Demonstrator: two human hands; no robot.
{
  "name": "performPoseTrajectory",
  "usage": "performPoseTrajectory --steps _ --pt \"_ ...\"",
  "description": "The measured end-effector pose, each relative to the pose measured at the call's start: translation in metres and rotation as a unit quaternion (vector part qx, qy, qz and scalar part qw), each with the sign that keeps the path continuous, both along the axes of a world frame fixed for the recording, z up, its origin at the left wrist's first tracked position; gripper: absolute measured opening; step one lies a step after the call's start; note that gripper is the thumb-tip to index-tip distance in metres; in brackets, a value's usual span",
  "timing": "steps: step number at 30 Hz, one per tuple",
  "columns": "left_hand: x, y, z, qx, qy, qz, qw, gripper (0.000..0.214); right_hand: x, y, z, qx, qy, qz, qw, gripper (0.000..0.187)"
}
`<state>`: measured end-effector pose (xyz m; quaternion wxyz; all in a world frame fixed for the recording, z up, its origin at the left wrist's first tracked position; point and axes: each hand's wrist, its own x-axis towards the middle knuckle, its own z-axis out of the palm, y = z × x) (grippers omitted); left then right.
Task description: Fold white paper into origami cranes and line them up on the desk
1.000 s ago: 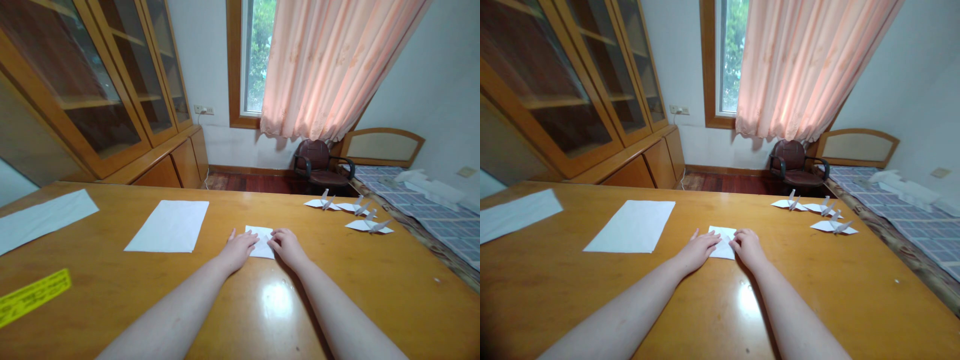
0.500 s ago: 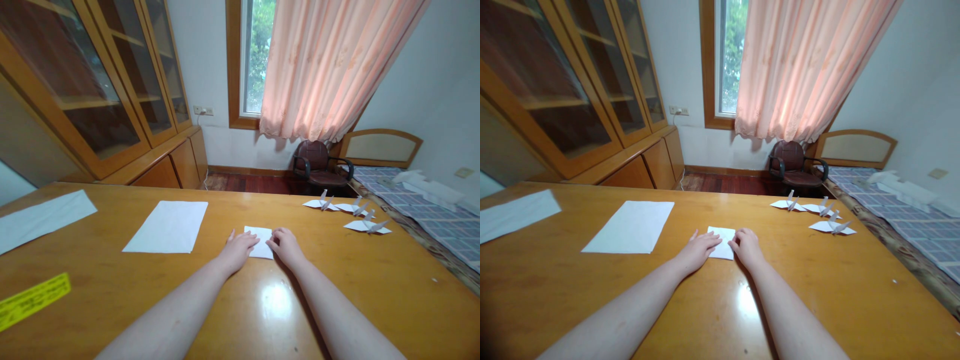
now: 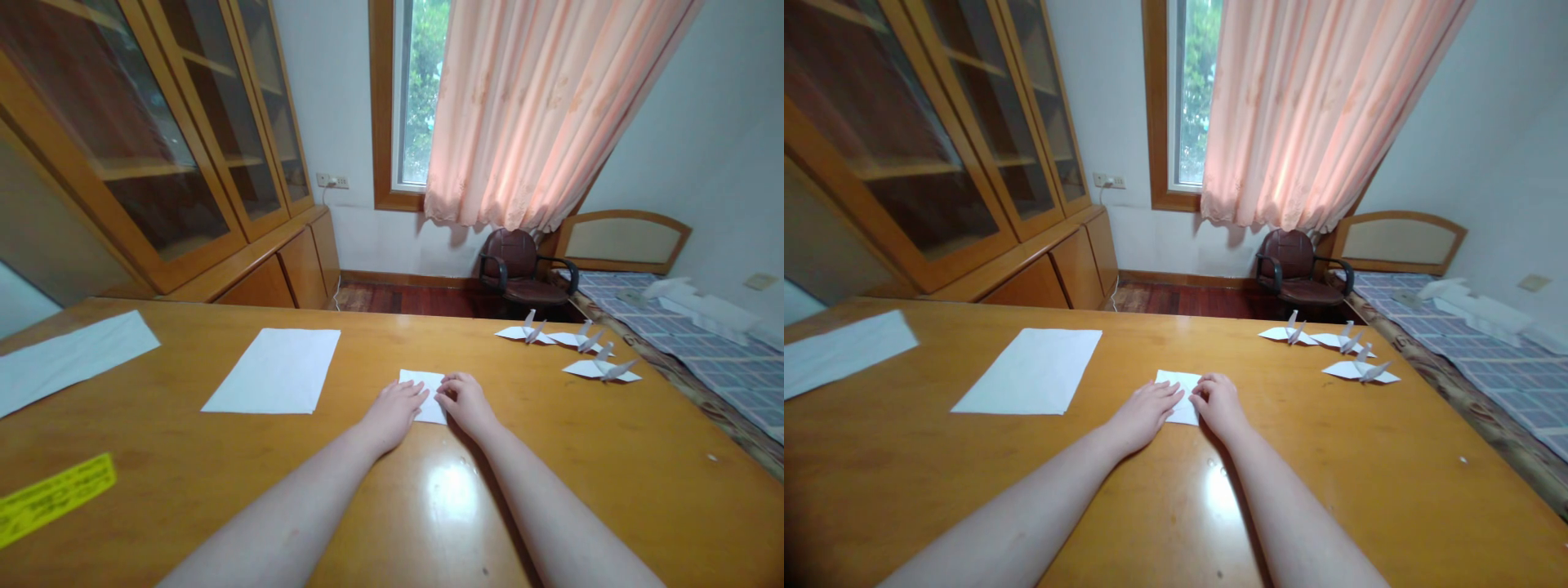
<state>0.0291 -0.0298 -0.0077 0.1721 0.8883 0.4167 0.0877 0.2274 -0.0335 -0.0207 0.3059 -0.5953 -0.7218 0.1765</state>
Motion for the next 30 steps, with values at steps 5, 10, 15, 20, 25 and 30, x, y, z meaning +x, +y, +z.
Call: performPoseTrajectory --steps 5,10,15,20,25,30 --pt "-0.001 0.005 -0.006 0.007 -0.004 -0.010 1.000 0.046 -0.001 0.001 0.000 -0.004 0.015 -0.013 1.000 0.011" --pt "-0.002 0.003 -0.006 0.008 -0.015 -0.007 1.000 0.045 -0.001 0.003 -0.005 -0.029 0.048 -0.019 0.998 0.007" --pt "0.000 0.000 0.000 0.003 -0.012 0.017 1.000 0.047 -0.005 0.006 -0.006 -0.042 0.047 -0.046 0.997 0.016" --pt "0.001 0.001 0.000 0.018 -0.003 0.019 1.000 0.048 -0.010 0.002 -0.001 -0.022 0.015 -0.063 0.998 0.019" --pt "0.001 -0.001 0.001 0.031 0.002 -0.001 1.000 0.043 -0.011 0.000 0.000 -0.020 -0.015 -0.073 0.997 0.019" --pt "-0.001 0.000 0.000 0.049 0.024 -0.027 0.998 0.042 -0.013 -0.001 0.002 -0.031 -0.034 -0.083 0.995 0.019"
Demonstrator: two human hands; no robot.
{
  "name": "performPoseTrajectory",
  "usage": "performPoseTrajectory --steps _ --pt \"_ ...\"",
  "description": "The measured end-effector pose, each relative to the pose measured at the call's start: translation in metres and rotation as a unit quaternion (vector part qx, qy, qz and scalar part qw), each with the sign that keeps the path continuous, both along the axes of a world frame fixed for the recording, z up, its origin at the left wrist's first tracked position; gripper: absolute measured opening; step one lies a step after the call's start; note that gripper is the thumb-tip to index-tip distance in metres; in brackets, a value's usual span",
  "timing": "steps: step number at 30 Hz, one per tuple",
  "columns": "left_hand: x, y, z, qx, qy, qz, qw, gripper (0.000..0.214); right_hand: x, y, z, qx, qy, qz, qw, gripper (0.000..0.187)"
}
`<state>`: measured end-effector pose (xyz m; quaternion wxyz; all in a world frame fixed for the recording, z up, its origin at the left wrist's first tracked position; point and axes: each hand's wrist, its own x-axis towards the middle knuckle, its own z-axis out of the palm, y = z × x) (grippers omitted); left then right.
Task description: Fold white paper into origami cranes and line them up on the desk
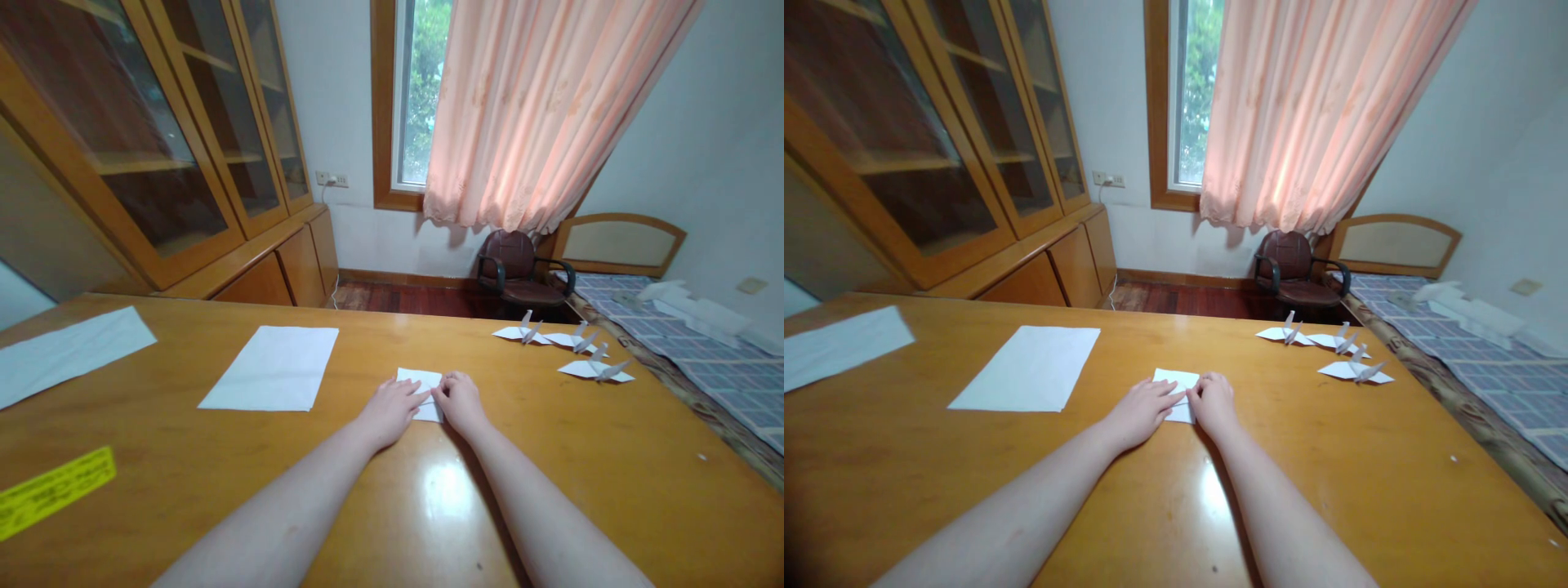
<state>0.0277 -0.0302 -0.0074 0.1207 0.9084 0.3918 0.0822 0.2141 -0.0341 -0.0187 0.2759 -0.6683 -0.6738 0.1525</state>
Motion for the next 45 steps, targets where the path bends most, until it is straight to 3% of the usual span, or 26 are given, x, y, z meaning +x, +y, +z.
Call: performPoseTrajectory --steps 18,26,34,39,42,45 --pt "0.004 -0.006 0.007 -0.010 0.048 0.002 0.999 0.048 0.000 -0.003 0.002 -0.002 -0.024 -0.016 1.000 0.015" --pt "0.004 -0.007 0.008 -0.028 0.046 0.013 0.998 0.047 -0.001 -0.008 0.008 0.005 -0.021 0.012 1.000 0.029" --pt "0.003 -0.007 0.010 -0.051 0.040 0.010 0.998 0.049 0.014 -0.002 0.002 -0.029 -0.041 -0.017 0.999 0.036" --pt "0.002 -0.006 0.008 -0.055 0.039 0.012 0.998 0.050 0.022 0.000 -0.002 -0.009 -0.014 -0.011 1.000 0.036" --pt "0.003 -0.006 0.007 -0.053 0.040 0.011 0.998 0.050 0.024 0.004 -0.005 0.041 0.026 0.020 0.999 0.023" --pt "0.003 -0.006 0.007 -0.048 0.040 0.012 0.998 0.050 0.023 0.007 -0.003 0.045 0.055 0.117 0.991 0.032"
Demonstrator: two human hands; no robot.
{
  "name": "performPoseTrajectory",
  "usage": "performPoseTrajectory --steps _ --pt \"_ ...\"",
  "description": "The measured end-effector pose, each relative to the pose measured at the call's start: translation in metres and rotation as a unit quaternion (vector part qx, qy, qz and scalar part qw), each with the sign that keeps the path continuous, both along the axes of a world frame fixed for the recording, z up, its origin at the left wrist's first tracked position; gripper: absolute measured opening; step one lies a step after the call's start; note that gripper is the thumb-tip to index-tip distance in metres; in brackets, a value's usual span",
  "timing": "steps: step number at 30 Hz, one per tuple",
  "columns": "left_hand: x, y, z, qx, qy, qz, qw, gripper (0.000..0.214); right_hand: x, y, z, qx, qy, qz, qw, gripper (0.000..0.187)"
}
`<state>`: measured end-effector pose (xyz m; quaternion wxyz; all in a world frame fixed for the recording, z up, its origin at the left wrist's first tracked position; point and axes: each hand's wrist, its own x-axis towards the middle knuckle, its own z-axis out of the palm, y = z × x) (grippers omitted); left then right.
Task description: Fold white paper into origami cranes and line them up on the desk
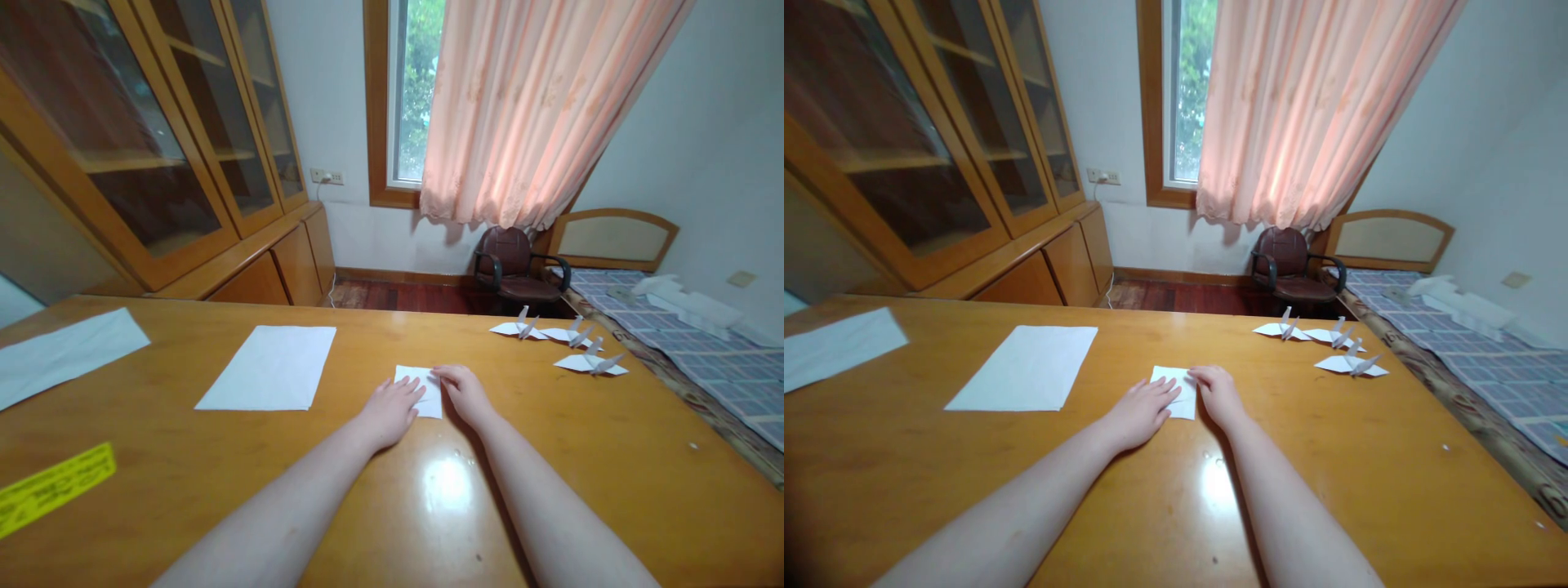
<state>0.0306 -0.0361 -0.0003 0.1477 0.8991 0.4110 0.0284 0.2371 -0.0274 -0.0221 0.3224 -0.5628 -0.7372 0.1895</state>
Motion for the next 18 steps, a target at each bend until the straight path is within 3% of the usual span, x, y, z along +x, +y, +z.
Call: performPoseTrajectory --steps 3,7,12,18 --pt "-0.001 0.000 -0.001 0.008 -0.003 -0.001 1.000 0.049 -0.003 -0.001 0.005 -0.034 -0.050 0.048 0.997 0.035" --pt "0.000 -0.003 -0.002 0.029 0.001 0.000 1.000 0.047 -0.008 -0.005 0.012 -0.086 -0.122 0.055 0.987 0.032" --pt "0.010 -0.013 -0.001 0.110 0.016 -0.005 0.994 0.043 -0.010 -0.004 0.016 -0.116 -0.120 0.055 0.984 0.033" --pt "0.020 -0.024 0.002 0.140 0.047 0.010 0.989 0.042 -0.011 -0.007 0.020 -0.136 -0.107 0.064 0.983 0.036"
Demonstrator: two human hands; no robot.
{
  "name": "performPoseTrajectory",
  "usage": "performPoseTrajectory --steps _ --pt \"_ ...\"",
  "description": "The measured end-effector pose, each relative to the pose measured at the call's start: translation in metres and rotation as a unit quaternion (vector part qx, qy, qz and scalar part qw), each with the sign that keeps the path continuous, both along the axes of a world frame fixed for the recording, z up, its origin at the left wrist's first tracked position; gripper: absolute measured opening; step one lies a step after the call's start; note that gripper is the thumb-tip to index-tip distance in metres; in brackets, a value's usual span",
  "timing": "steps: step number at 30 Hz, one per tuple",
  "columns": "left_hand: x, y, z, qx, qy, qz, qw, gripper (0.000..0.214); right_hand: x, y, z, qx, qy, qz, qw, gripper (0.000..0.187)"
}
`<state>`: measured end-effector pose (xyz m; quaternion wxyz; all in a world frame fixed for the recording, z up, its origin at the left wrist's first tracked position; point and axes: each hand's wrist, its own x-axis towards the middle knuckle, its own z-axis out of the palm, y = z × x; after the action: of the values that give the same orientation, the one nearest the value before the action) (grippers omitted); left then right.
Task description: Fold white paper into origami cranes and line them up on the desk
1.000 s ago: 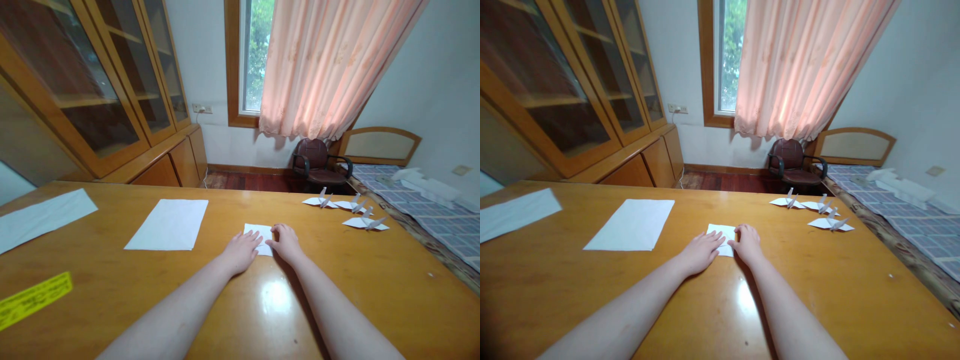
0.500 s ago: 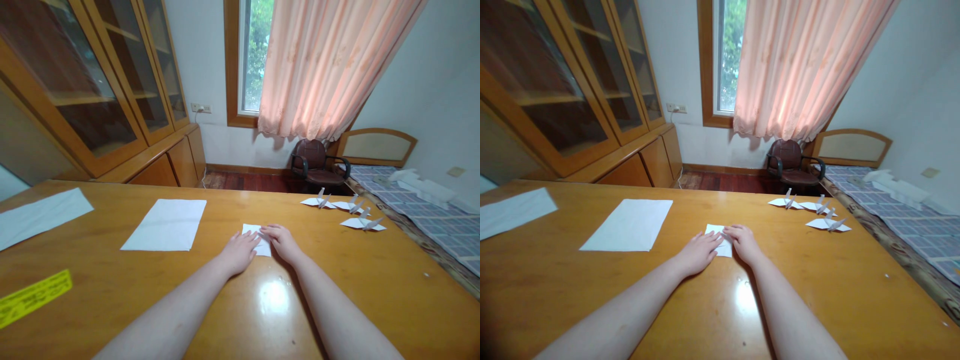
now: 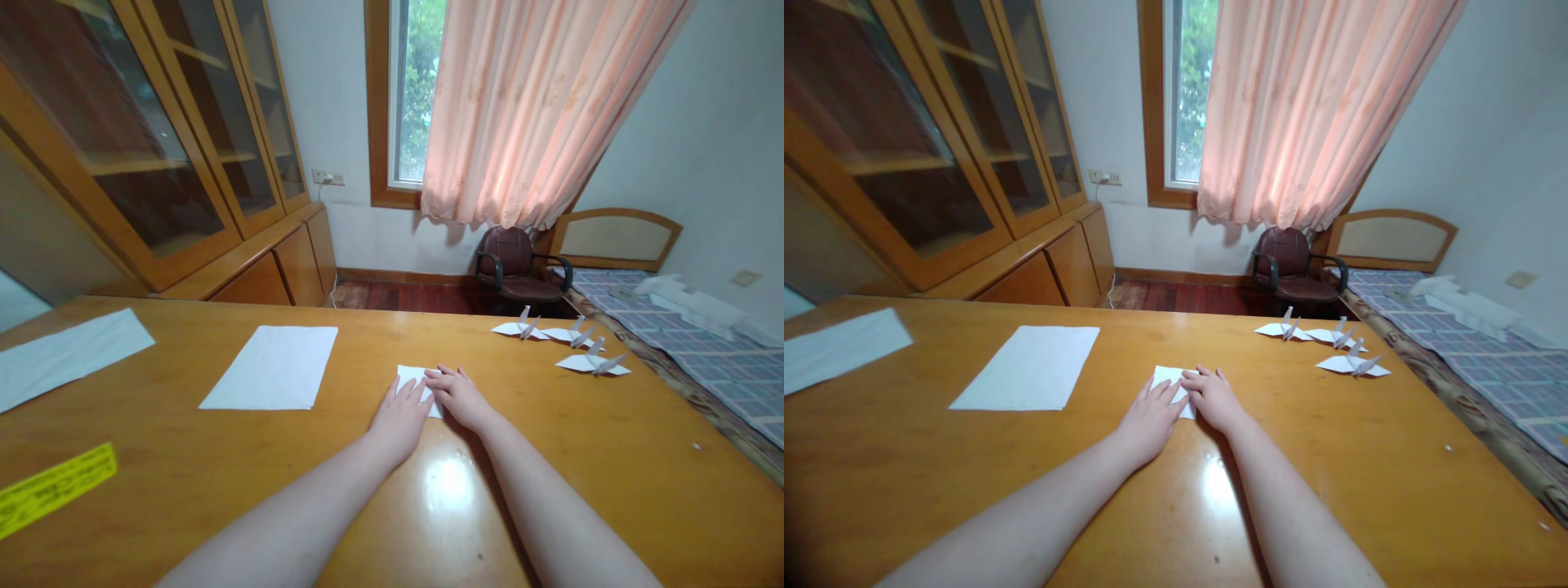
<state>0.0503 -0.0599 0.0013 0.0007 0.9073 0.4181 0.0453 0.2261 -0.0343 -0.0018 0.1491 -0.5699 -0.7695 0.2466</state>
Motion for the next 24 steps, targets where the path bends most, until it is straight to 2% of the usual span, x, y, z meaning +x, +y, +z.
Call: performPoseTrajectory --steps 5,11,24 --pt "0.007 -0.013 0.004 0.010 0.010 0.035 0.999 0.036 -0.002 0.000 0.001 -0.005 -0.009 -0.006 1.000 0.035" --pt "0.017 -0.027 0.005 -0.073 0.054 0.089 0.992 0.043 -0.003 0.001 0.000 0.003 -0.013 -0.011 1.000 0.034" --pt "0.020 -0.027 0.014 -0.094 0.065 0.121 0.986 0.051 -0.002 0.000 0.001 -0.003 -0.010 -0.008 1.000 0.033"
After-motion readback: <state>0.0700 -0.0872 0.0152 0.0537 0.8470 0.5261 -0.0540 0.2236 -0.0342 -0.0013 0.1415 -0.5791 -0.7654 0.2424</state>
